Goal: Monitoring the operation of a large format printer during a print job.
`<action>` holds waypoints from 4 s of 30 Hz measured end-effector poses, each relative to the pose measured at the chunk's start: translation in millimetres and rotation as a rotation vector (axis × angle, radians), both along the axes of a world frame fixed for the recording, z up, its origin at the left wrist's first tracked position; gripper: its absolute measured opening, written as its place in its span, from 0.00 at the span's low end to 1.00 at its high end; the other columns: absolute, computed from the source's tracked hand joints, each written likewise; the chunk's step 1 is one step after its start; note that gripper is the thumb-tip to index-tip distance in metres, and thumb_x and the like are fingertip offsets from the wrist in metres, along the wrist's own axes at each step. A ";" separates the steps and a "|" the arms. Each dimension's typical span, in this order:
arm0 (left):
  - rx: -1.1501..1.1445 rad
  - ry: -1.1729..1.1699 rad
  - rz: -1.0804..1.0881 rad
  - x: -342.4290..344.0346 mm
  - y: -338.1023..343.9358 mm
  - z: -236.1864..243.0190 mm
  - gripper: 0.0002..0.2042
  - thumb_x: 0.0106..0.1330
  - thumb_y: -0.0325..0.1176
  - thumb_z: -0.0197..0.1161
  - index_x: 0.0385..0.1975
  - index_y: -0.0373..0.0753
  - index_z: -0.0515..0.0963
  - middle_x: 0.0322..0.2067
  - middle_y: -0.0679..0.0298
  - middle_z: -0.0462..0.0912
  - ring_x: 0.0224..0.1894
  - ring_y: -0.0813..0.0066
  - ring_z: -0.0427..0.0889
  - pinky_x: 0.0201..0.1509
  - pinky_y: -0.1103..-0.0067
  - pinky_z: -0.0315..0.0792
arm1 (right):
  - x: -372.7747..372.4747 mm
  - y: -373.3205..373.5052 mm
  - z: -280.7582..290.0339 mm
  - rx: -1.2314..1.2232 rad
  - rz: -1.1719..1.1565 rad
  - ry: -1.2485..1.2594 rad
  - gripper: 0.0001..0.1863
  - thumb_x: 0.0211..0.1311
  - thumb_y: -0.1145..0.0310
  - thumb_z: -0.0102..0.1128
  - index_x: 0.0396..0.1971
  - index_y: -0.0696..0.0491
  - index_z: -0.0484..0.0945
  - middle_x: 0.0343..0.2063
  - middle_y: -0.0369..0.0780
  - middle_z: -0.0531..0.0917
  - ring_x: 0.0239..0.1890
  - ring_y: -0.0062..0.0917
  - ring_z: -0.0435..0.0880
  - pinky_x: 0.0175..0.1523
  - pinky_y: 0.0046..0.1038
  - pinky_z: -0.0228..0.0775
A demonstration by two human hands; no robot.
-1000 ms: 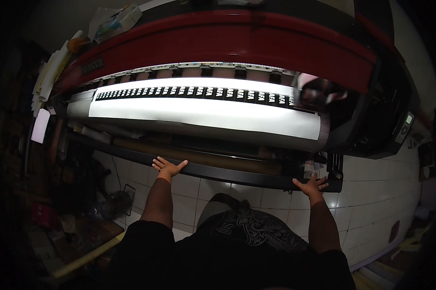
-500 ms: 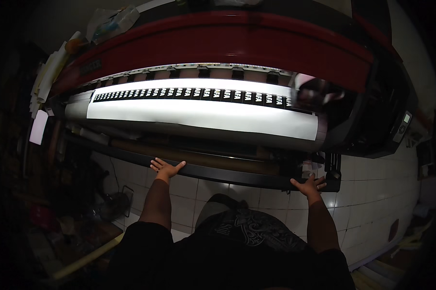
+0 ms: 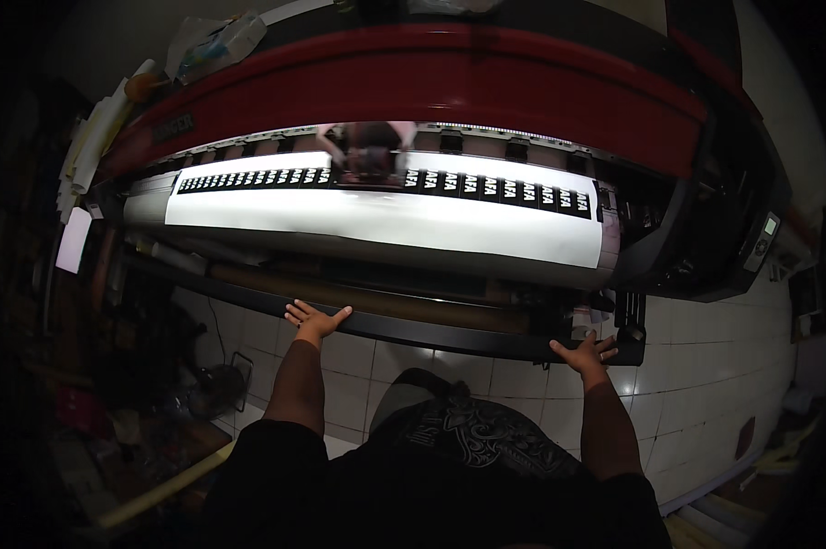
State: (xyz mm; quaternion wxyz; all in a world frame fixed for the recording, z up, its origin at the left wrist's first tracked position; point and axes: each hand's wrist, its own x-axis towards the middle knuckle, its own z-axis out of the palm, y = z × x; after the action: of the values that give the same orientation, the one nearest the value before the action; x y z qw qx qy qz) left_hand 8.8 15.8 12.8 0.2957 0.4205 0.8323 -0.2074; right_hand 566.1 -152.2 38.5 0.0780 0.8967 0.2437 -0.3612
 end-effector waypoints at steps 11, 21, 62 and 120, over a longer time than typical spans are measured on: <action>0.011 -0.004 0.018 0.1 -1.7 2.5 0.74 0.40 0.83 0.53 0.65 0.28 0.18 0.67 0.36 0.16 0.69 0.37 0.13 0.67 0.42 0.30 | -2.7 1.6 3.7 -0.018 -0.002 -0.001 0.73 0.28 0.25 0.69 0.71 0.50 0.42 0.70 0.56 0.25 0.70 0.57 0.17 0.66 0.67 0.36; -0.014 0.006 0.001 0.9 -0.2 2.7 0.73 0.40 0.83 0.53 0.65 0.27 0.18 0.67 0.36 0.16 0.69 0.37 0.13 0.67 0.42 0.29 | -1.9 1.3 2.6 -0.013 0.001 -0.011 0.72 0.29 0.26 0.69 0.71 0.50 0.44 0.70 0.57 0.27 0.70 0.58 0.18 0.67 0.65 0.36; 0.046 -0.004 -0.025 -1.4 -4.1 4.1 0.73 0.41 0.81 0.55 0.66 0.23 0.25 0.68 0.35 0.18 0.69 0.39 0.11 0.68 0.47 0.20 | -2.4 -1.0 -6.0 -0.014 0.017 -0.050 0.70 0.33 0.26 0.67 0.71 0.48 0.40 0.69 0.56 0.24 0.70 0.59 0.19 0.68 0.64 0.36; 0.004 -0.020 -0.015 -6.8 -2.0 0.0 0.73 0.39 0.83 0.52 0.66 0.26 0.21 0.67 0.36 0.15 0.68 0.37 0.10 0.66 0.40 0.28 | -9.8 -0.6 6.4 0.050 0.007 -0.047 0.69 0.33 0.29 0.70 0.70 0.52 0.45 0.69 0.56 0.26 0.70 0.57 0.19 0.68 0.64 0.36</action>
State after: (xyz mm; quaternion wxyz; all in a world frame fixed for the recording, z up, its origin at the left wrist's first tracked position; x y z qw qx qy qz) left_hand 2.1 13.7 12.8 0.3015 0.4293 0.8267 -0.2036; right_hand 556.3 -152.8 44.9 0.0626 0.9058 0.2537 -0.3335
